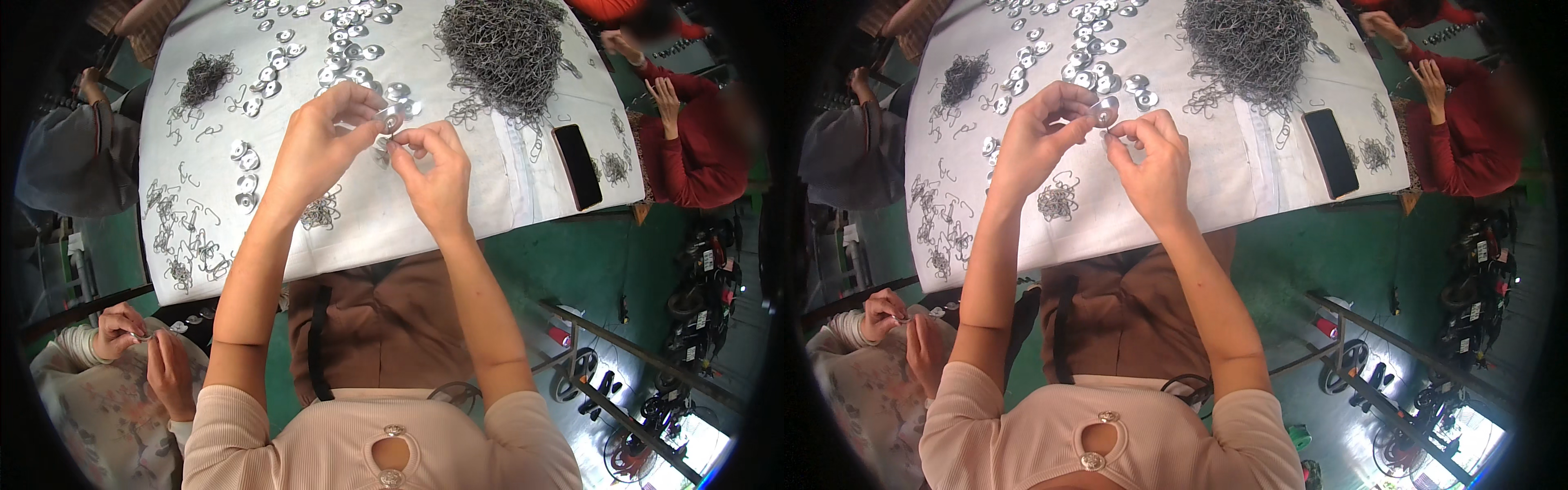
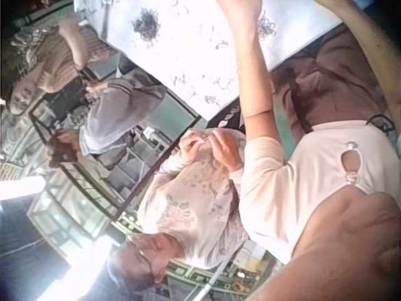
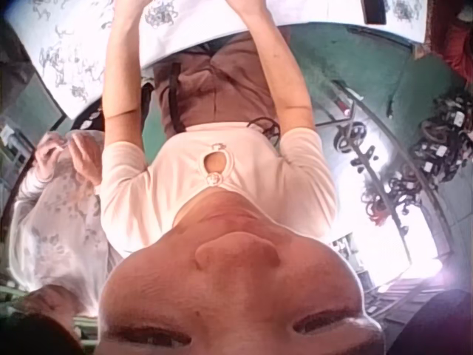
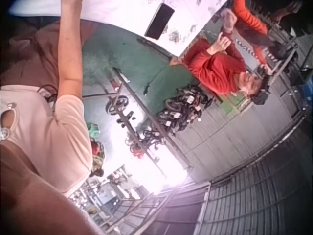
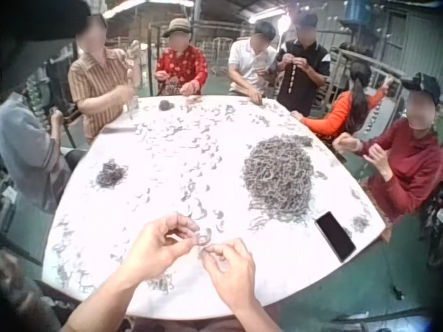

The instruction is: The person assembles small metal components by hand, attaching circular metal pieces to wire hooks. They repeatedly pick up a hook, attach a metal disc, and place the finished assembly onto a nearby rack. The task is performed at a table with several other workers doing the same.

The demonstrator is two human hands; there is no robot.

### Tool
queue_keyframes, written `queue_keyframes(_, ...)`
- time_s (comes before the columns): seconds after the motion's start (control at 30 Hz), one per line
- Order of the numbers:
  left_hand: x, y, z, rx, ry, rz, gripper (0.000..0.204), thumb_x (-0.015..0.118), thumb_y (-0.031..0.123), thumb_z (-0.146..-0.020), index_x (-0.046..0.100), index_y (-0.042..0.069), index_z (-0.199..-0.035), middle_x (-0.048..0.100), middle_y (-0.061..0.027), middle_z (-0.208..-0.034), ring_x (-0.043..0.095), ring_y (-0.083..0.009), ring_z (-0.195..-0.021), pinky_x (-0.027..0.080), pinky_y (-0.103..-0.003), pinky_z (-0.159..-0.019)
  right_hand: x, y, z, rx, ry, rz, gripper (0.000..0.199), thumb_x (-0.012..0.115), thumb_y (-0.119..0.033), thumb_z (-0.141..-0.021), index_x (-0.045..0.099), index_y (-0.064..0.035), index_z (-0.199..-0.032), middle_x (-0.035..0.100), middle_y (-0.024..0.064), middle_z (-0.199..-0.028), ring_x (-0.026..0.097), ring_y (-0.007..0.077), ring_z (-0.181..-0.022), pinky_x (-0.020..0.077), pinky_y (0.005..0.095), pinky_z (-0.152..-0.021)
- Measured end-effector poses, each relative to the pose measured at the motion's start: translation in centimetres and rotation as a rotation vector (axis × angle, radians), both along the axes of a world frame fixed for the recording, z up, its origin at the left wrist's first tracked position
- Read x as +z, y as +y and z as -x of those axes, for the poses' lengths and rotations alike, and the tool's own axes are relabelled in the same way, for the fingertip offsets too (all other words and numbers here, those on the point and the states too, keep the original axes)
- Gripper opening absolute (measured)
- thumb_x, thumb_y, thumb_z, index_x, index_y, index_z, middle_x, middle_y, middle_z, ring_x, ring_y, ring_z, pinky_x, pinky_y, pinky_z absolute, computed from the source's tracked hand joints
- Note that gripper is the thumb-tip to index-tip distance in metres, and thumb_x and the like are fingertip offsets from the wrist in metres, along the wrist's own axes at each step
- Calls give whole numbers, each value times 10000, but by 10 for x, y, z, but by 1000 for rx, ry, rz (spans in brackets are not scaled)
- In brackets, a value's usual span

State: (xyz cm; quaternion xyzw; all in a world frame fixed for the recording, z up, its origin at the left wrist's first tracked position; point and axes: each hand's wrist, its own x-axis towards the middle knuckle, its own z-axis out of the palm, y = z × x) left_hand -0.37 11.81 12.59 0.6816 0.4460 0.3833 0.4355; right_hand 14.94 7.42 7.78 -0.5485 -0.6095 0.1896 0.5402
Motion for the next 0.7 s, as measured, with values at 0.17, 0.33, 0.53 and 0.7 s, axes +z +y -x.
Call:
queue_keyframes(0.17, 4, 1, -3, -30, 36, -32, 182, 622, 81, -873, 627, -32, -1016, 657, -50, -866, 621, -108, -836, 491, -242, -665, 2, -2, -1, -10, -42, 17, 91, 728, -86, -715, 657, -73, -771, 558, 16, -781, 538, 169, -668, 411, 319, -634)
queue_keyframes(0.33, 13, 0, -10, -51, 73, -32, 186, 610, 62, -870, 634, -34, -1028, 681, -91, -873, 639, -134, -800, 497, -257, -674, -1, -3, -5, -7, -33, 33, 101, 732, -98, -721, 659, -69, -785, 565, 25, -795, 556, 181, -701, 424, 338, -661)
queue_keyframes(0.53, 10, 0, -3, -33, -30, -31, 162, 568, 25, -904, 644, -28, -1036, 675, -75, -901, 639, -124, -800, 534, -256, -721, -11, 20, -48, 90, 20, 171, 113, 656, -96, -801, 679, -57, -904, 595, 84, -879, 604, 268, -813, 472, 381, -792)
queue_keyframes(0.7, 21, -2, 2, -29, -11, -69, 165, 547, 24, -919, 652, -37, -1031, 618, -74, -956, 620, -132, -869, 554, -255, -752, -69, 66, -126, -256, -812, 258, 260, 539, -10, -827, 682, -94, -1028, 588, 111, -1054, 587, 272, -1005, 485, 395, -850)
